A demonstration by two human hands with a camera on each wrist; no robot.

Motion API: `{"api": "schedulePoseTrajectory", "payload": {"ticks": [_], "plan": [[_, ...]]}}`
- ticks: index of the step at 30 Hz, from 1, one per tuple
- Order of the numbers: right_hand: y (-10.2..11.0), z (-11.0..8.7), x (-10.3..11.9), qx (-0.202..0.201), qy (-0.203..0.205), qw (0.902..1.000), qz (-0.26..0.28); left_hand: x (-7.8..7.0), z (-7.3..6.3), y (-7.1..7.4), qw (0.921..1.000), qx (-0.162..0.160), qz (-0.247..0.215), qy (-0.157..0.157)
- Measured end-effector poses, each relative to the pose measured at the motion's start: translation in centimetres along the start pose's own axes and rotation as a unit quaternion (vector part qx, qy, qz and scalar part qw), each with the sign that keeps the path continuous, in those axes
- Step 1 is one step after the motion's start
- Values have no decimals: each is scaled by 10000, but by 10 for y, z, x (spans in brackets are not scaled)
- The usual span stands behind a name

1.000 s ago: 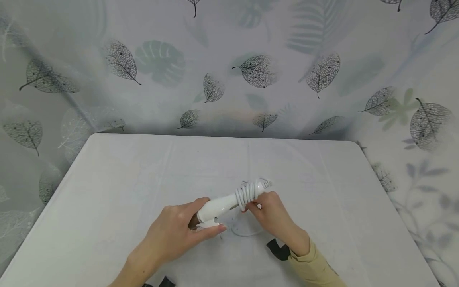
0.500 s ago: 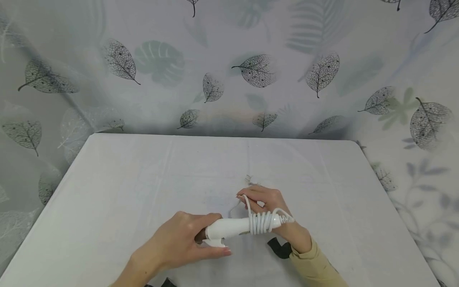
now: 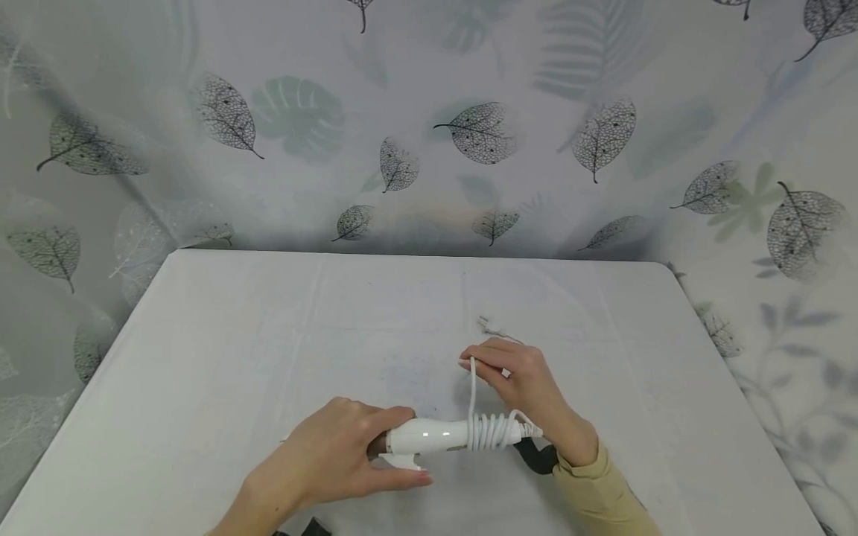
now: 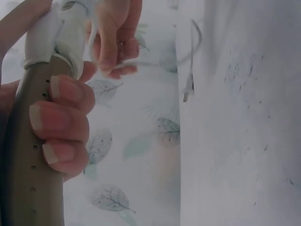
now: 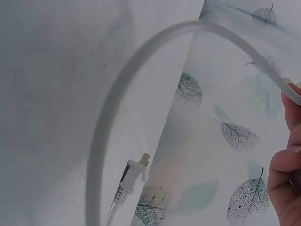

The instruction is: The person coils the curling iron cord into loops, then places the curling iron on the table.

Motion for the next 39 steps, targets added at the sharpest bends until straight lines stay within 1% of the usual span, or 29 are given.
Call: {"api": "schedulePoseTrajectory", "payload": {"ticks": [5,9,12,15,19,23,29,33,37,39], "plan": [[6,-4,-3,-135,-407,9987,-257,2,0,-2,9994,230,116,231],[8,-4,1,-95,-467,9984,-313,6,0,-5,9975,363,312,519],[7,-3,8,13,-402,9986,-338,8,1,-7,9951,447,513,719],[5,-1,15,124,-360,9986,-371,10,1,-9,9932,479,641,844],[5,0,23,236,-248,9992,-220,11,0,-10,9920,458,643,981],[6,-1,28,275,34,9996,-69,13,0,-10,9903,438,651,1149],[7,0,30,173,202,9990,-368,16,-3,-4,9853,417,693,1506],[4,0,31,240,243,9990,-301,17,-4,-3,9834,332,877,1555],[-4,-1,36,460,312,9985,23,17,-4,-2,9802,246,1205,1551],[-6,0,39,522,350,9979,149,17,-5,0,9770,191,1368,1623]]}}
Point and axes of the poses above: each hand's wrist, its own z-axis towards the middle knuckle, its own y-axis out of the back of the hand, x = y × z, the point moved 3 cm from there along z, towards the middle knuckle, and after that the axes turned 5 degrees about -y, right-handed, at the moved point
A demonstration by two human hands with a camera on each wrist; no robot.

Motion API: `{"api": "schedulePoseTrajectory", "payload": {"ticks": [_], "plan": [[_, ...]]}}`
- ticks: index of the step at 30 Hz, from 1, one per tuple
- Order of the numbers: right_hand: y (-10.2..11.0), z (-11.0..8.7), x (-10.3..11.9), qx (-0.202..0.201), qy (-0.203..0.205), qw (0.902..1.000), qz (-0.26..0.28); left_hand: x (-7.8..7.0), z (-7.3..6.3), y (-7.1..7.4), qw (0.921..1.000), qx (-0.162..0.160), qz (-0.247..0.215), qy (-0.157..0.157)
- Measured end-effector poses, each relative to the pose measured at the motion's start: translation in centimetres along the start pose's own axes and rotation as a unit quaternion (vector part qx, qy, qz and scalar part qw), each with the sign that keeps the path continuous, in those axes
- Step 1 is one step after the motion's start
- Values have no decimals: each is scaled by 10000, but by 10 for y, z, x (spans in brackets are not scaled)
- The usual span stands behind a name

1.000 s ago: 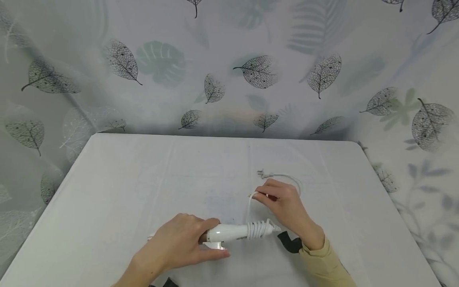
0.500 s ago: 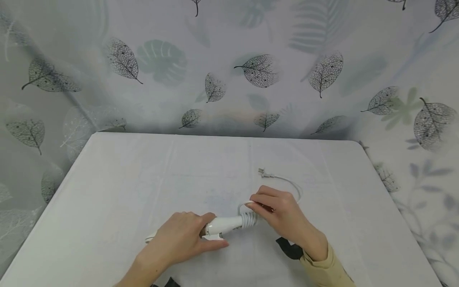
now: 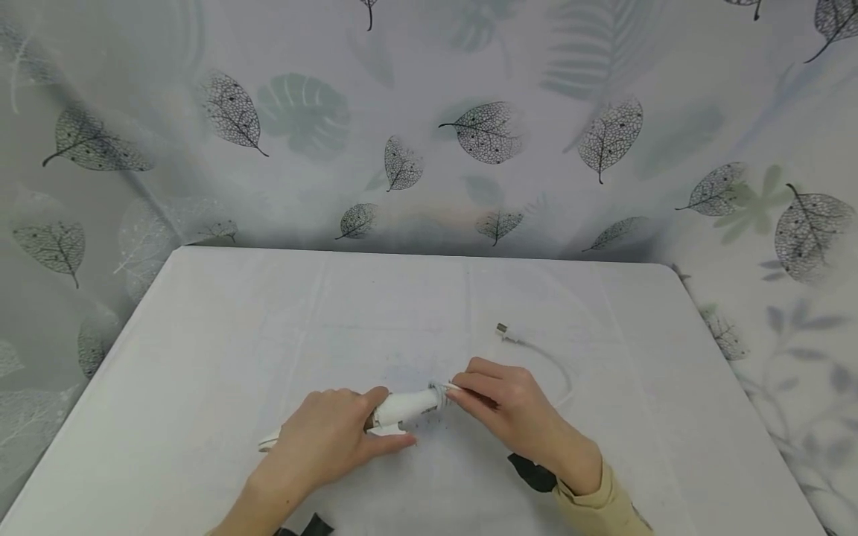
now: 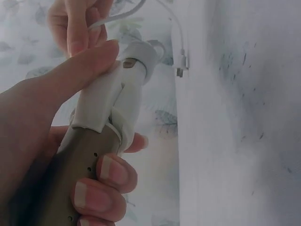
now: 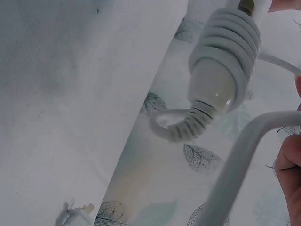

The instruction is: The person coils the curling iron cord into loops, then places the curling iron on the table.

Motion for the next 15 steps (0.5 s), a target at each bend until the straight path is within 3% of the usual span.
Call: {"api": "schedulePoseTrajectory", "payload": {"ticks": [7,15], "plan": [[3,2,8,-5,117,9988,474,4,-1,13,9987,-213,74,447],[1,2,5,328,-293,9957,810,4,-1,16,9964,-788,187,241]]}}
Point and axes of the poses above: each hand's wrist, its own z-axis towards the middle knuckle, its own y-axis out of the back of the hand, x = y × z, the point moved 3 cm from there along z, towards the middle knuckle, and after that the axes turned 5 degrees about -y, right-handed, at the moved point
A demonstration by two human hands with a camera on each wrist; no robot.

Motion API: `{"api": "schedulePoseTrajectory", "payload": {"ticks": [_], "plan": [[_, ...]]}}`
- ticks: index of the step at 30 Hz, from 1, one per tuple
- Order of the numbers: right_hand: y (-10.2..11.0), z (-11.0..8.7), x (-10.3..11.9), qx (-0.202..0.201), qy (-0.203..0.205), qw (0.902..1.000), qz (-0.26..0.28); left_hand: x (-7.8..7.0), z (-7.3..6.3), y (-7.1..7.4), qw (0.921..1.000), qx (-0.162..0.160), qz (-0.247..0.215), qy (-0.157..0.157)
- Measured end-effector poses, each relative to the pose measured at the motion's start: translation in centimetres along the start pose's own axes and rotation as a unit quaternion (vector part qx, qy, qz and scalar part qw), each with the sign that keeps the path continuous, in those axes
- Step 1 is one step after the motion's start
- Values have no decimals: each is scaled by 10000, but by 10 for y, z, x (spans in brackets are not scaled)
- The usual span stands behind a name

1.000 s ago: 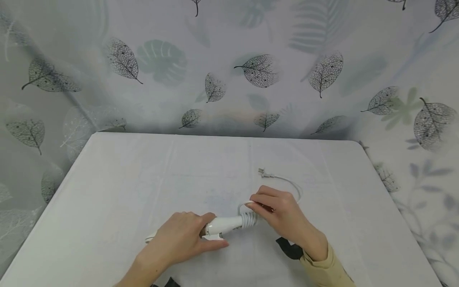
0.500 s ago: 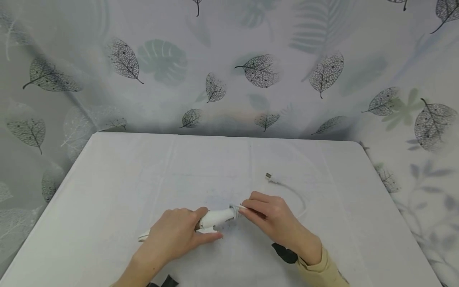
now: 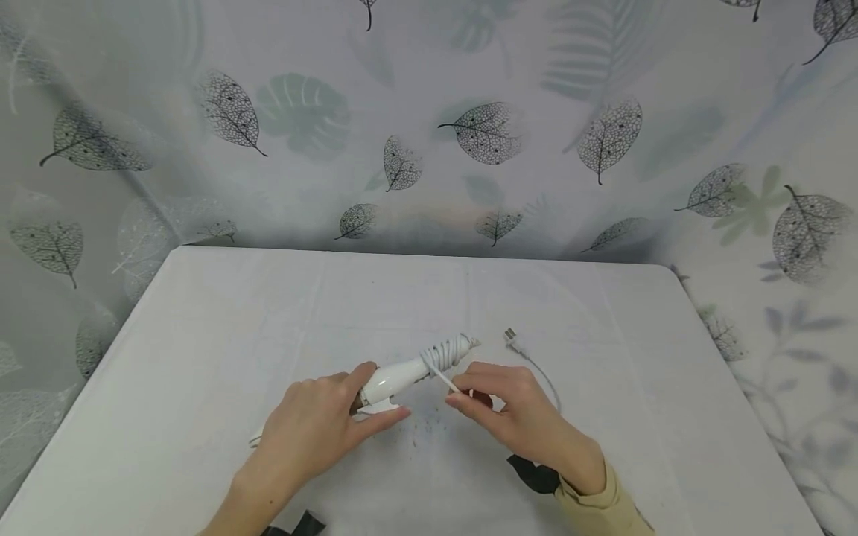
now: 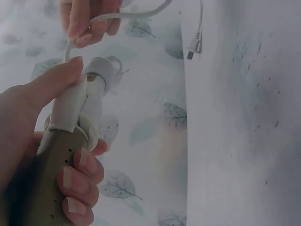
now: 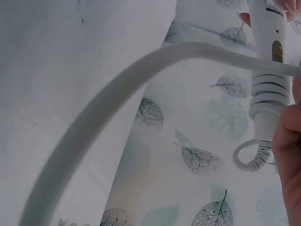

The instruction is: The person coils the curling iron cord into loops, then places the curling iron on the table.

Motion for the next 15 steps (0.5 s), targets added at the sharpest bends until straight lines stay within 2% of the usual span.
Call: {"api": "schedulePoseTrajectory", "payload": {"ticks": [7,12,15], "plan": [[-5,-1,-5,750,-313,9945,662,0,0,4,9989,-459,-104,-45],[-12,-3,-13,1315,-353,9894,498,3,1,5,9988,-422,-201,-125],[-18,-3,-19,1429,-343,9883,409,4,1,5,9989,-382,-231,-163]]}}
Point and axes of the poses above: each hand's wrist, its own z-axis towards the middle knuckle, its own y-axis out of the back of the hand, x = y × z, the point moved 3 cm from there along z, towards the middle knuckle, and after that the axes turned 5 degrees about -y, right-handed, at the moved point
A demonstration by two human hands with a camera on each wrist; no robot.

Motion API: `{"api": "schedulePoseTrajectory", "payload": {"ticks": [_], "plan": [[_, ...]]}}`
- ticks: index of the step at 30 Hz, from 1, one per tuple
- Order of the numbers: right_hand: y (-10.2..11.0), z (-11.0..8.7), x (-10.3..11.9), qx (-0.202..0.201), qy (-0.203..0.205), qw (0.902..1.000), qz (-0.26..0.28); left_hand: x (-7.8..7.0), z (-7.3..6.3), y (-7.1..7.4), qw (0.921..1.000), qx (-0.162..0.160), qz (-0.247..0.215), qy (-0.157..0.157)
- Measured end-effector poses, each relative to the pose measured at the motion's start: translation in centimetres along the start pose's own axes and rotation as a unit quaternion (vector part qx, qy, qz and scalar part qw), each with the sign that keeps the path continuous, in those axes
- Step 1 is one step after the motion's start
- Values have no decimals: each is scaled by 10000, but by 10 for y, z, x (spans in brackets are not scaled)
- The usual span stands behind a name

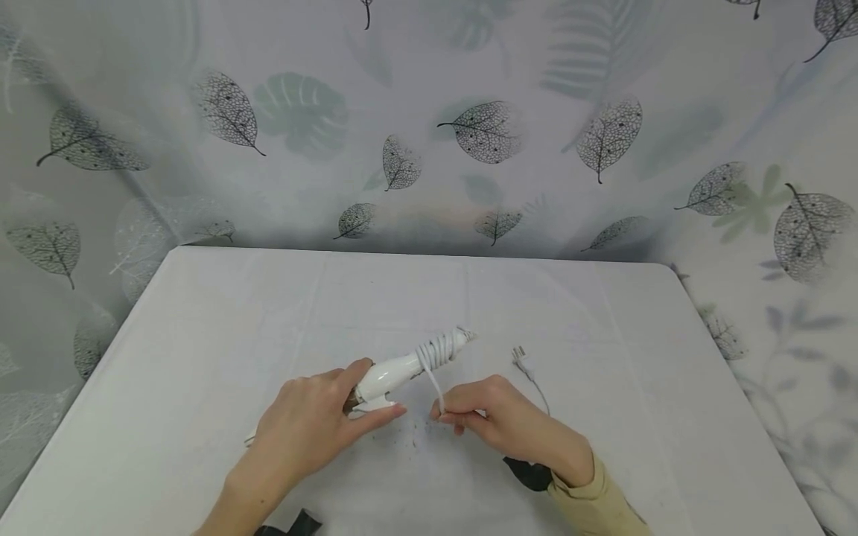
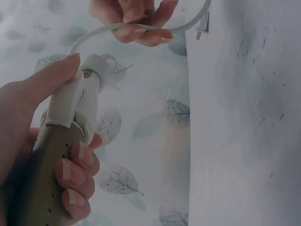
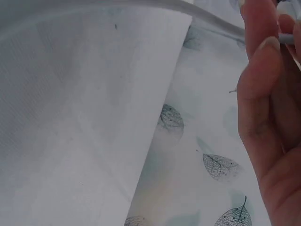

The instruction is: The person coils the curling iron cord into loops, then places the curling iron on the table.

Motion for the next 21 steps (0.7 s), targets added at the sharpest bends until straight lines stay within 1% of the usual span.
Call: {"api": "schedulePoseTrajectory", "payload": {"ticks": [5,8,10,12,14,16,18,19,21], "plan": [[-5,2,-10,-142,-339,9993,-25,-2,-1,1,9996,-53,-272,2],[-9,3,-13,-220,-418,9988,-126,-4,-1,1,9987,-51,-507,5],[-11,4,-15,-308,-427,9982,-293,-5,-1,0,9981,-55,-610,-90],[-12,4,-16,-471,-448,9960,-606,-7,-1,0,9971,-82,-707,-255],[-13,3,-18,-706,-550,9913,-962,-8,-1,-1,9956,-110,-816,-456],[-12,2,-19,-965,-792,9845,-1234,-10,-1,-2,9935,-106,-937,-644],[-10,1,-18,-1148,-932,9774,-1508,-12,-1,-3,9910,-39,-1078,-796],[-9,1,-18,-1206,-945,9741,-1665,-13,-1,-3,9894,22,-1160,-877],[-6,2,-16,-1242,-844,9658,-2113,-15,-1,-4,9862,191,-1300,-1007]]}}
Point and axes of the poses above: each hand's wrist, its own z-axis towards the middle knuckle, its own y-axis out of the back of the hand, x = y × z, the point moved 3 cm from there along z, towards the middle knuckle, and after that the axes turned 5 degrees about -y, right-handed, at the moved point
